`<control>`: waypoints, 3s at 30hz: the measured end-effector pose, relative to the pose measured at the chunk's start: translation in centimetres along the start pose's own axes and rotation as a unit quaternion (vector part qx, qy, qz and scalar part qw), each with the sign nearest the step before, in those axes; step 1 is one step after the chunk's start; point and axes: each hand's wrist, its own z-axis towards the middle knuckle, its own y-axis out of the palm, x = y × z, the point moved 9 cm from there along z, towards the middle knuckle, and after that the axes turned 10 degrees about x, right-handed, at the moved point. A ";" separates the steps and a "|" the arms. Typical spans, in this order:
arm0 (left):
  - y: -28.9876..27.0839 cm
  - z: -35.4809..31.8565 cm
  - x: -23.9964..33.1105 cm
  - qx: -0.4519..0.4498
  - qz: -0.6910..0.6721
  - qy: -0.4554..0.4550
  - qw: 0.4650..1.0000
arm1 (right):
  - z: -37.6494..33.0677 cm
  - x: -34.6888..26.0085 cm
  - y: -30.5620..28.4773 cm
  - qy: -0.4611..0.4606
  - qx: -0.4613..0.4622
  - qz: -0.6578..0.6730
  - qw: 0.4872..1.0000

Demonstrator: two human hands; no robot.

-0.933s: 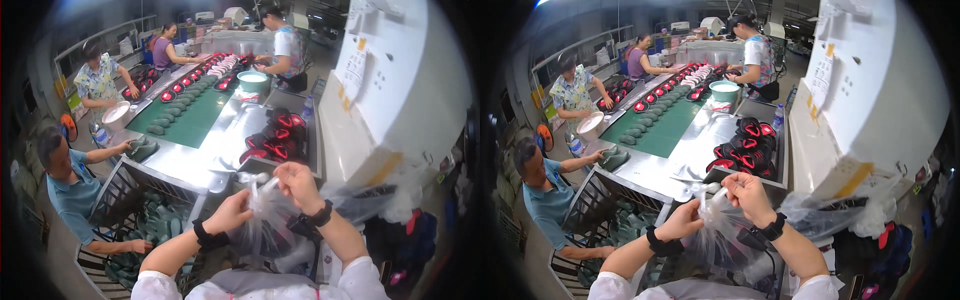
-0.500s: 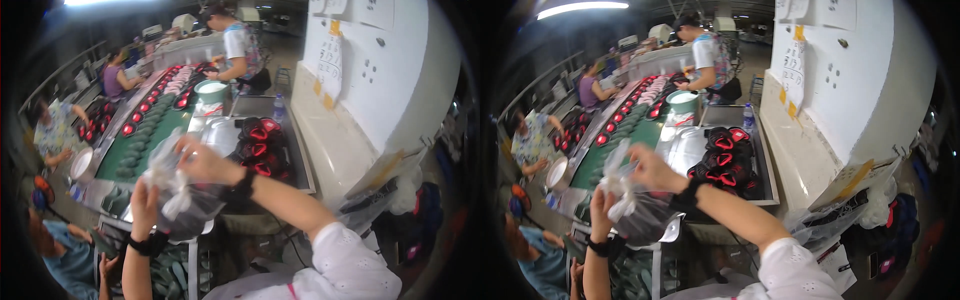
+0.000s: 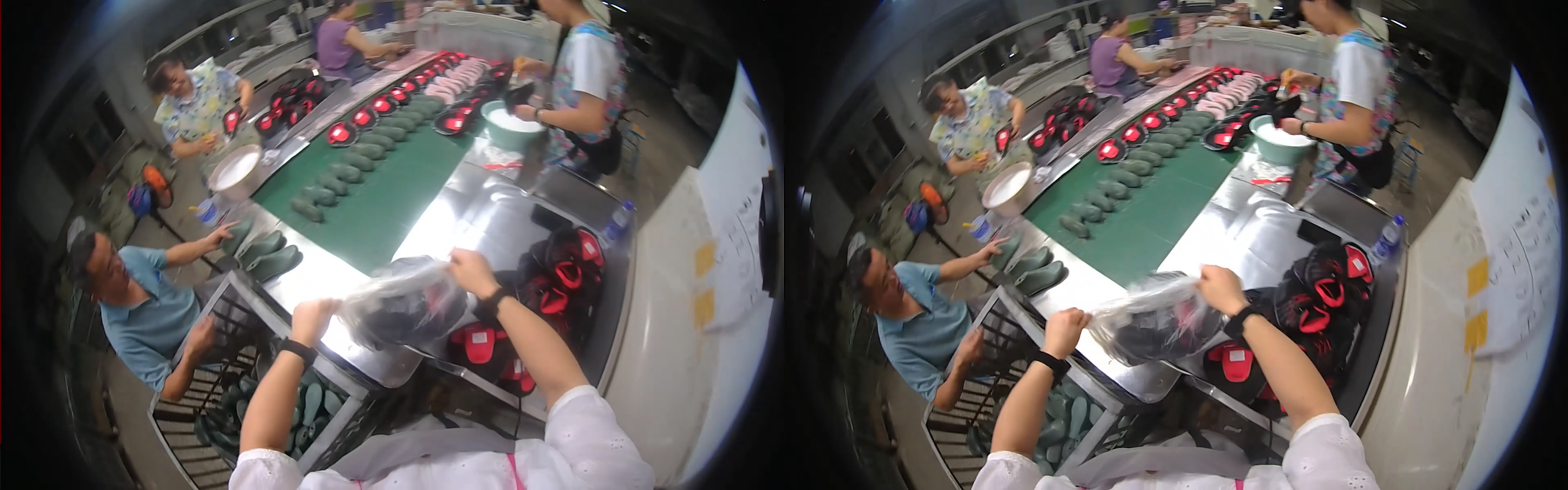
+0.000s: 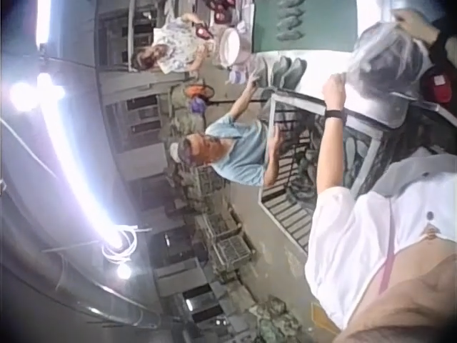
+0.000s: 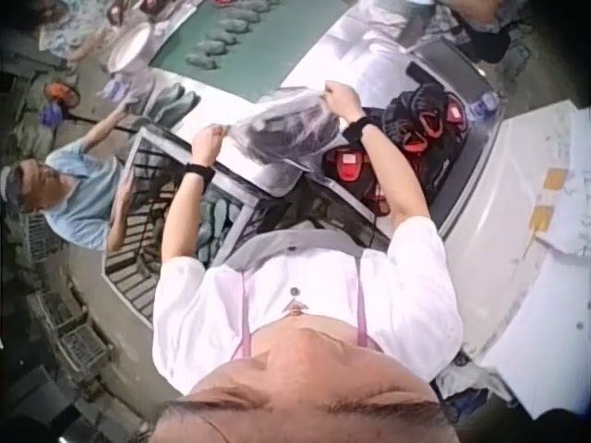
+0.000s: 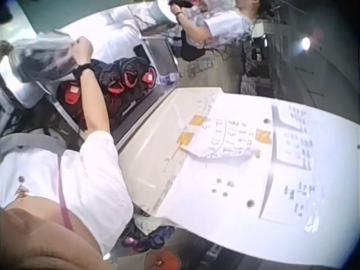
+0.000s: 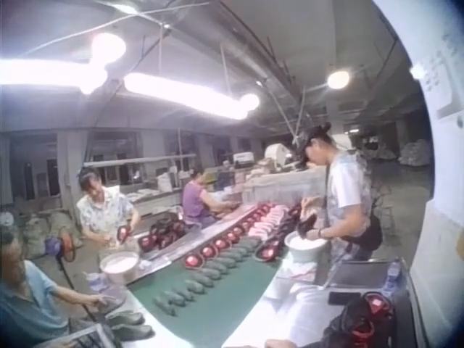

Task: The recorder takes shoe components out of a bag, pairs them together, and places them onto a conveyor belt.

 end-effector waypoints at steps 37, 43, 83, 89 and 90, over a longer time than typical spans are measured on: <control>7.1 -1.5 7.4 -0.002 -0.051 0.465 0.884 | -2.2 -7.8 12.0 -0.106 -0.491 -0.089 0.860; 9.6 -4.0 -7.9 -0.112 -0.010 0.150 0.982 | -1.4 6.6 5.8 -0.121 -0.495 -0.431 0.745; 7.4 0.9 -7.7 -0.074 -0.091 -0.098 0.988 | -1.0 1.7 11.6 0.003 -0.446 -0.023 0.895; 8.7 4.2 -5.3 -0.131 -0.213 -0.049 0.967 | 1.7 -1.6 9.0 -0.100 -0.187 -0.066 0.975; 8.8 3.7 -3.6 -0.151 -0.207 0.034 0.966 | 1.2 -0.9 8.8 -0.034 -0.236 -0.096 0.966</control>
